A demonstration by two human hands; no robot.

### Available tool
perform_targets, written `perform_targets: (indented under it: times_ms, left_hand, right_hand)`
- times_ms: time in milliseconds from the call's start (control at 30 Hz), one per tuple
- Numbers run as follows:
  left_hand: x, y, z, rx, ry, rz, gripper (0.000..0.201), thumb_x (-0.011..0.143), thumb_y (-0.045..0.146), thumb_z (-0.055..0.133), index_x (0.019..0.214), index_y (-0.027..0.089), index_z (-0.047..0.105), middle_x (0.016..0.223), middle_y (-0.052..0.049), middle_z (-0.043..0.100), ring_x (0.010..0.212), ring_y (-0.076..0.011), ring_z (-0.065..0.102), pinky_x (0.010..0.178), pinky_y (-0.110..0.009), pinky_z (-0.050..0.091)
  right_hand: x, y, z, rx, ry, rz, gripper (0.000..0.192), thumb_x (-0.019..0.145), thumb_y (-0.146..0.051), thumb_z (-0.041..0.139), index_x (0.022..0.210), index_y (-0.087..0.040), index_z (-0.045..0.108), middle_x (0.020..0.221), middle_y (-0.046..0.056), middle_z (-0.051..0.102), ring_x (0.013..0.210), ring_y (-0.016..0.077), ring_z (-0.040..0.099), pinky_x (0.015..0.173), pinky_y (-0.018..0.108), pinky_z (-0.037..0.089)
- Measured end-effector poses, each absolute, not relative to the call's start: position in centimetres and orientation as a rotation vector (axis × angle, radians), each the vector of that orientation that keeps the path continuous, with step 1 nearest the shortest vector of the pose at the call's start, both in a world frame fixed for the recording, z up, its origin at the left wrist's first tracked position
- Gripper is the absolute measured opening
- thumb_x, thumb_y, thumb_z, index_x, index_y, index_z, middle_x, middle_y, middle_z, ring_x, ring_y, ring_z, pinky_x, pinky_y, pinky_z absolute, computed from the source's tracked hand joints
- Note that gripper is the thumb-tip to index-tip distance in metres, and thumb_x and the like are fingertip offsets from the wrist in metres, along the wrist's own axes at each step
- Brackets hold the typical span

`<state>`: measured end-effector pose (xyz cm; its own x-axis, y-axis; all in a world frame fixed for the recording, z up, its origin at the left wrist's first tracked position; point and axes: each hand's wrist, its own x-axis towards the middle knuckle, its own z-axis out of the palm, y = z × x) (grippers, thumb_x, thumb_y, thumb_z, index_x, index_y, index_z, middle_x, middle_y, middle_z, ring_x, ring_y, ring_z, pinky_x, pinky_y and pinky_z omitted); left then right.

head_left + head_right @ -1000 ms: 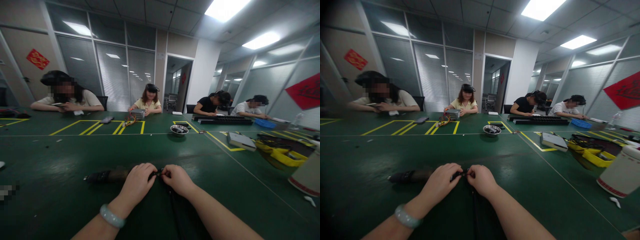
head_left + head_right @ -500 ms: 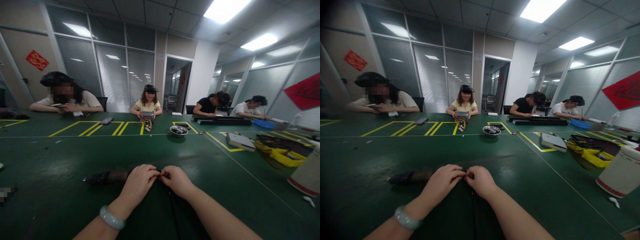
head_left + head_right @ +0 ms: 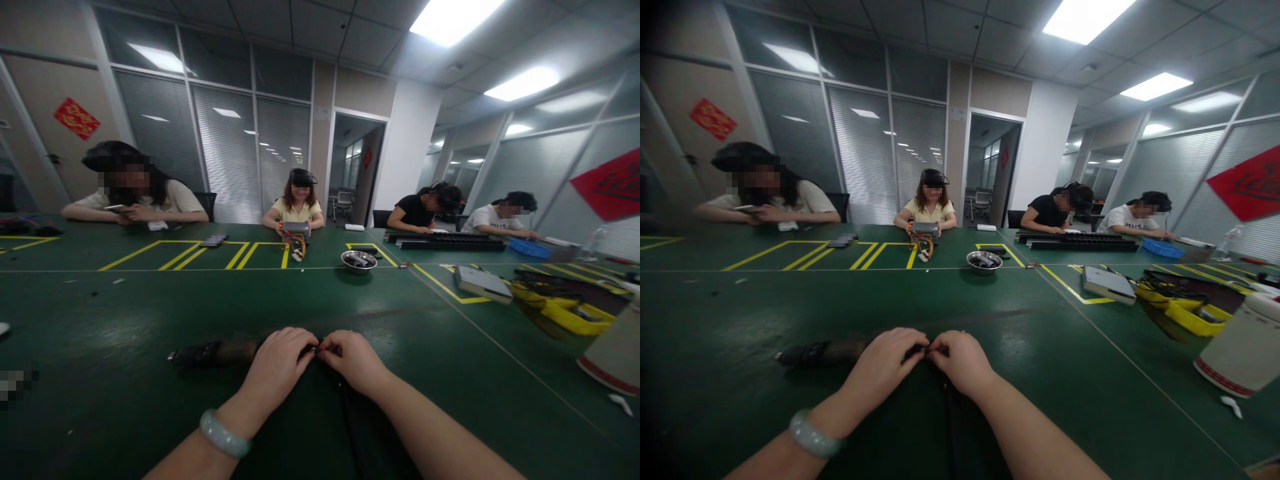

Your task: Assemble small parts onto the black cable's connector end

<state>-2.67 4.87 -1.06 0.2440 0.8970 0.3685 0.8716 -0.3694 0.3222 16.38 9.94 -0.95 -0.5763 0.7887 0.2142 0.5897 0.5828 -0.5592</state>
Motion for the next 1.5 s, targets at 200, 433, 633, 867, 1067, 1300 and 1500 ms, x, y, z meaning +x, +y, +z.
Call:
perform_targets:
  times_ms: [200,433,633,867,1067,1300,1500]
  left_hand:
    - [-2.72,4.99,-1.31,2.411,1.792,0.828,0.012,0.082,0.021,0.060,0.094,0.024,0.060,0.115,-0.001,0.062,0.111,-0.0213,0.055,0.097,-0.040,0.042]
    - [-2.74,4.88,-1.02,2.464,1.739,0.836,0.013,0.085,0.021,0.057,0.095,0.027,0.063,0.118,0.001,0.062,0.113,-0.0205,0.054,0.101,-0.042,0.039]
    - [-2.60,4.84,-0.87,2.448,1.760,0.839,0.012,0.083,0.019,0.058,0.093,0.026,0.061,0.108,0.002,0.064,0.105,-0.0197,0.058,0.103,-0.043,0.037]
    - [-2.61,4.88,-0.92,2.413,1.784,0.815,0.015,0.084,0.023,0.059,0.098,0.027,0.060,0.103,0.002,0.065,0.098,-0.0199,0.059,0.092,-0.039,0.044]
    - [-2.61,4.78,-0.82,2.418,1.772,0.796,0.011,0.084,0.022,0.058,0.094,0.026,0.061,0.109,0.002,0.064,0.106,-0.0195,0.057,0.096,-0.039,0.042]
    - [-2.53,4.80,-0.90,2.429,1.762,0.805,0.019,0.084,0.022,0.055,0.102,0.026,0.060,0.110,0.000,0.064,0.105,-0.0207,0.058,0.101,-0.043,0.039]
    - [-2.33,4.77,-0.86,2.407,1.788,0.793,0.011,0.083,0.021,0.055,0.092,0.025,0.059,0.104,0.000,0.064,0.101,-0.0204,0.058,0.092,-0.039,0.043]
  right_hand:
    - [16.48,9.95,-0.98,-1.142,-2.364,0.623,0.013,0.084,-0.026,0.062,0.090,-0.024,0.073,0.086,-0.001,0.072,0.078,0.0149,0.061,0.071,0.024,0.040]
    - [16.48,10.29,-1.57,-1.105,-2.356,0.651,0.013,0.084,-0.025,0.062,0.091,-0.025,0.073,0.086,-0.001,0.072,0.077,0.0149,0.062,0.070,0.023,0.041]
    - [16.33,10.16,-1.44,-1.069,-2.362,0.629,0.012,0.084,-0.027,0.064,0.091,-0.025,0.073,0.089,-0.001,0.072,0.083,0.0152,0.062,0.076,0.024,0.041]
    - [16.43,10.09,-1.38,-1.095,-2.350,0.620,0.012,0.084,-0.027,0.064,0.090,-0.026,0.074,0.090,-0.001,0.072,0.082,0.0152,0.061,0.073,0.023,0.041]
    - [16.43,10.09,-1.21,-1.115,-2.362,0.641,0.013,0.084,-0.026,0.064,0.091,-0.024,0.074,0.088,0.000,0.072,0.079,0.0148,0.061,0.071,0.023,0.041]
    - [16.38,10.35,-1.64,-1.109,-2.345,0.673,0.012,0.083,-0.026,0.064,0.090,-0.024,0.074,0.087,0.000,0.071,0.078,0.0147,0.061,0.070,0.023,0.041]
    - [16.45,10.47,-1.62,-1.098,-2.333,0.696,0.011,0.083,-0.025,0.064,0.090,-0.023,0.073,0.086,-0.001,0.071,0.078,0.0139,0.061,0.069,0.022,0.041]
